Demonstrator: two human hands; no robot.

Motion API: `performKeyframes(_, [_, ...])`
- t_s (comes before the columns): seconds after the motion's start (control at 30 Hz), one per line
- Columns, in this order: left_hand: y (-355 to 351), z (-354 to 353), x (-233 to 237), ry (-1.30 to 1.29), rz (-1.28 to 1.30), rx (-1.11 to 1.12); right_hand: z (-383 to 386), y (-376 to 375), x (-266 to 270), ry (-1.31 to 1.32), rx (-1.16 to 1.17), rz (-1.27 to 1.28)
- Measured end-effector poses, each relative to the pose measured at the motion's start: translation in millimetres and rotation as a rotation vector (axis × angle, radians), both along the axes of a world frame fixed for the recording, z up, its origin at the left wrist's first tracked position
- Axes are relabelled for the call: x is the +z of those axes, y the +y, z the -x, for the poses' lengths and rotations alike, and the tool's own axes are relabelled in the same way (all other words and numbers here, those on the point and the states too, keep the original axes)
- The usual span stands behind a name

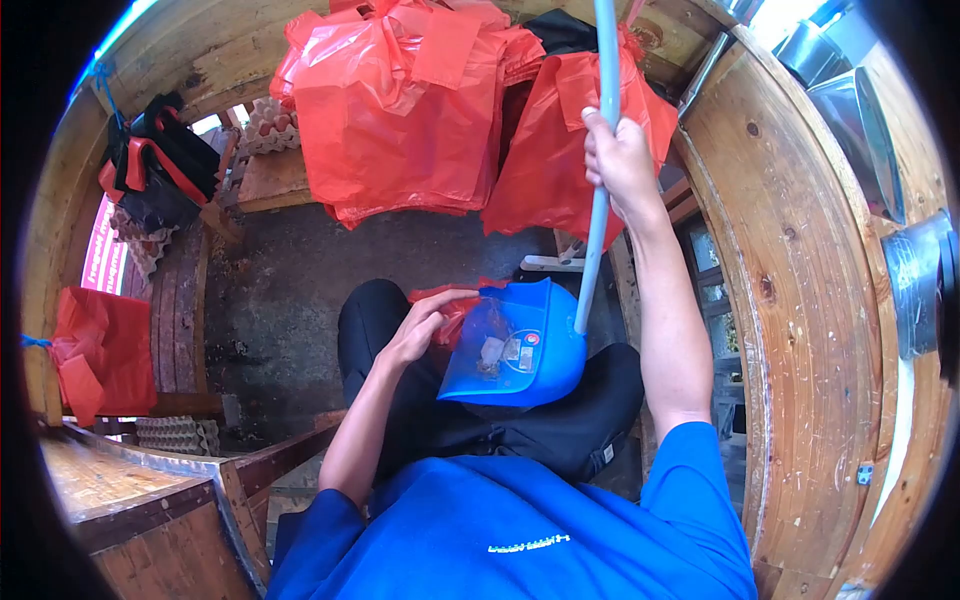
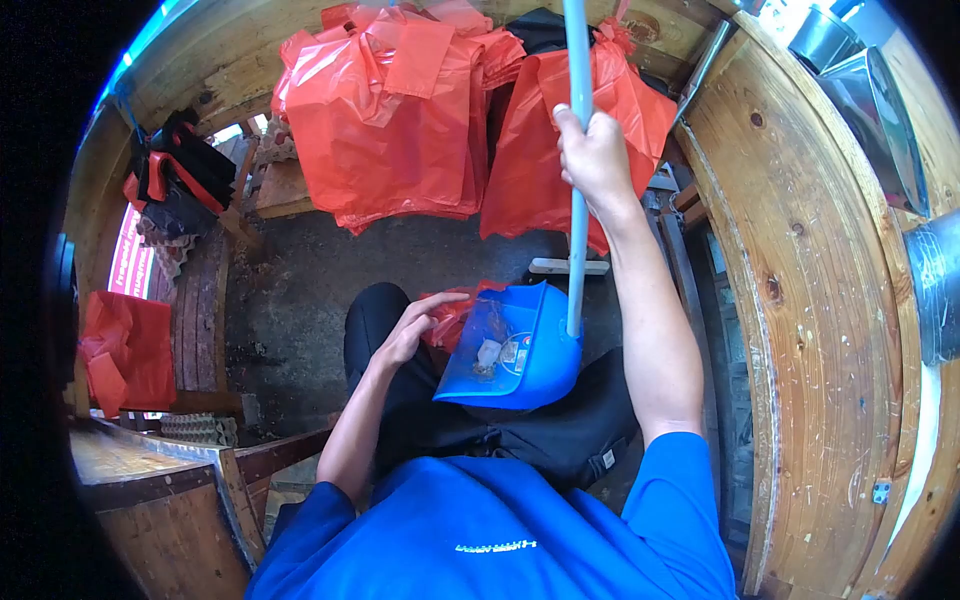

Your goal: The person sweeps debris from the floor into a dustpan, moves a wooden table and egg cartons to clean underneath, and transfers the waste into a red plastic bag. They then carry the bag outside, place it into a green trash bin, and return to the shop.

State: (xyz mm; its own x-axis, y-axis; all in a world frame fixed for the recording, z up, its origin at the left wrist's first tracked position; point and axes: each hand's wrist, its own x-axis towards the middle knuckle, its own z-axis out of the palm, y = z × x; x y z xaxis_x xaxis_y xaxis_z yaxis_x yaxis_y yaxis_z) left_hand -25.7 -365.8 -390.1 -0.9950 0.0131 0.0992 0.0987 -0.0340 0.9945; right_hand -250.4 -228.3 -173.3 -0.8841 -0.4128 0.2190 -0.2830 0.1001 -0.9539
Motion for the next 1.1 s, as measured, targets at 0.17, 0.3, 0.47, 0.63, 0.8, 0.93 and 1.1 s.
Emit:
performKeyframes(0.17, [1.9,1.5,-0.9,0.062,0.011,0.007,1.1,0.7,-5.5,-0.057,0.005,0.035])
performKeyframes(0.3, [0.3,1.0,1.0,0.059,0.011,-0.013,-3.0,-1.7,-11.0,-0.029,0.021,-0.002])
performKeyframes(0.47, [1.1,3.7,-1.0,0.068,-0.015,0.005,-4.6,-8.2,-8.3,-0.028,-0.008,-0.065])
performKeyframes(0.63, [3.0,3.5,0.1,0.099,-0.001,0.0,-2.2,-14.1,-5.5,0.071,-0.035,-0.117])
performKeyframes(0.8, [2.3,1.9,3.4,0.068,-0.018,-0.025,0.0,-10.5,-11.3,0.218,-0.049,-0.182])
performKeyframes(0.93, [1.9,6.8,-1.3,0.062,-0.005,-0.014,-1.7,-10.0,-7.1,0.229,-0.009,-0.186])
performKeyframes(1.1, [2.2,6.6,3.1,0.057,-0.016,0.007,-10.0,0.4,-2.1,0.183,0.066,-0.137])
